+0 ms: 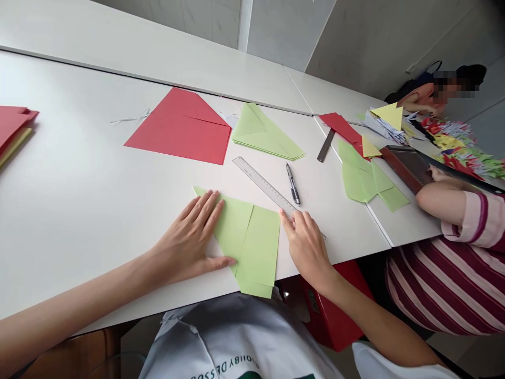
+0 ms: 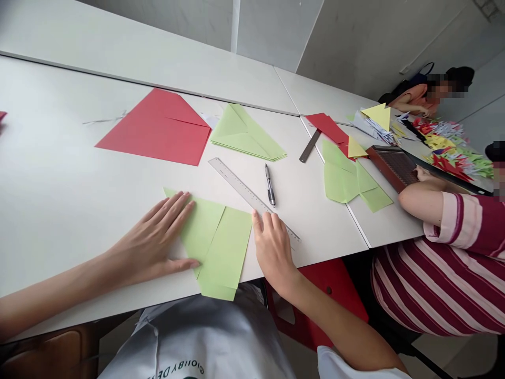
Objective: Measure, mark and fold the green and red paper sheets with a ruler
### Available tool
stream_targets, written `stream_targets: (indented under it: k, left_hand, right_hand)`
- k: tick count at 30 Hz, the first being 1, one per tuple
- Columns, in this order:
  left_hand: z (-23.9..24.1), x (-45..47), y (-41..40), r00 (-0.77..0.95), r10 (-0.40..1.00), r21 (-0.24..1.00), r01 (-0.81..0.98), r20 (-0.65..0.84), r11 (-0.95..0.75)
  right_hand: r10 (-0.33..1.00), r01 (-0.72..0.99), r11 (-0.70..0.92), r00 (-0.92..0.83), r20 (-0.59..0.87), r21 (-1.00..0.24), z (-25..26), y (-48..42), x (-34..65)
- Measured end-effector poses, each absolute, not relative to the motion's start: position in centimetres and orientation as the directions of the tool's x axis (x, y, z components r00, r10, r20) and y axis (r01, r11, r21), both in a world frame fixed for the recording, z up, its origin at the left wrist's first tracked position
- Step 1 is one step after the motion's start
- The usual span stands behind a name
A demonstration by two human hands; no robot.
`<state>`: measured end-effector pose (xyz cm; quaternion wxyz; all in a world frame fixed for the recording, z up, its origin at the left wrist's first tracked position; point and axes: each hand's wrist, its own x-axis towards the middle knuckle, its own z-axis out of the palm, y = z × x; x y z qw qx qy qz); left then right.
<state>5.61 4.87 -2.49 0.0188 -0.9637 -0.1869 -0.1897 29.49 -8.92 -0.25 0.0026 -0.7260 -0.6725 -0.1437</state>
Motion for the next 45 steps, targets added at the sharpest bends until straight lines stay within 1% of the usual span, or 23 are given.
stream_targets:
  k: [6, 8, 11, 13, 19, 24, 28, 32, 36, 38, 41, 45]
  left_hand:
    - [-2.0, 5.6, 4.8, 0.862, 0.368, 0.005, 0.39, 0.349, -0.921]
    - [-1.7, 5.7, 5.0, 0.866, 0.368, -0.009, 0.394, 0.339, -0.919]
    - [-1.1, 6.0, 5.4, 0.869, 0.366, -0.02, 0.395, 0.333, -0.919]
    - [-0.7, 6.3, 5.6, 0.872, 0.365, -0.026, 0.394, 0.328, -0.919]
    - [0.0, 7.4, 6.0, 0.865, 0.379, -0.029, 0.411, 0.328, -0.911]
    - [-0.4, 7.0, 6.4, 0.831, 0.413, -0.03, 0.456, 0.373, -0.89]
    - [-0.7, 6.0, 6.7, 0.781, 0.459, -0.09, 0.541, 0.423, -0.836]
    - [-0.7, 5.6, 6.7, 0.758, 0.505, -0.108, 0.591, 0.413, -0.8]
    - [-0.9, 5.5, 6.5, 0.75, 0.513, -0.136, 0.61, 0.418, -0.781]
    - [-1.0, 5.5, 6.5, 0.74, 0.527, -0.121, 0.62, 0.418, -0.775]
    - [-1.1, 5.5, 6.5, 0.72, 0.563, -0.066, 0.638, 0.406, -0.767]
    - [-1.1, 5.4, 6.5, 0.701, 0.595, -0.021, 0.654, 0.394, -0.756]
  right_hand:
    - [0.974, 0.983, -0.079, 0.041, 0.221, 0.164, 1.2, -7.6, 29.4]
    - [0.977, 0.987, -0.037, 0.003, 0.211, 0.155, 1.6, -6.3, 28.1]
    - [0.982, 0.986, 0.073, -0.097, 0.161, 0.147, 1.5, -4.3, 25.5]
    - [0.983, 0.983, 0.106, -0.127, 0.134, 0.152, 1.2, -3.2, 24.1]
    - [0.984, 0.973, 0.108, -0.134, 0.117, 0.204, 0.5, -2.4, 23.1]
    - [0.985, 0.968, 0.073, -0.108, 0.133, 0.242, 0.3, -3.8, 24.3]
    - [0.987, 0.968, 0.031, -0.07, 0.148, 0.25, 0.1, -5.1, 25.8]
    - [0.985, 0.966, -0.017, -0.028, 0.171, 0.257, -0.2, -6.1, 26.9]
    - [0.978, 0.96, -0.083, 0.026, 0.208, 0.268, -0.7, -6.7, 27.3]
    - [0.972, 0.955, -0.115, 0.052, 0.228, 0.272, -1.0, -6.9, 27.3]
    - [0.963, 0.95, -0.152, 0.08, 0.257, 0.272, -1.3, -6.9, 27.2]
    - [0.955, 0.949, -0.172, 0.095, 0.282, 0.264, -1.6, -6.8, 27.1]
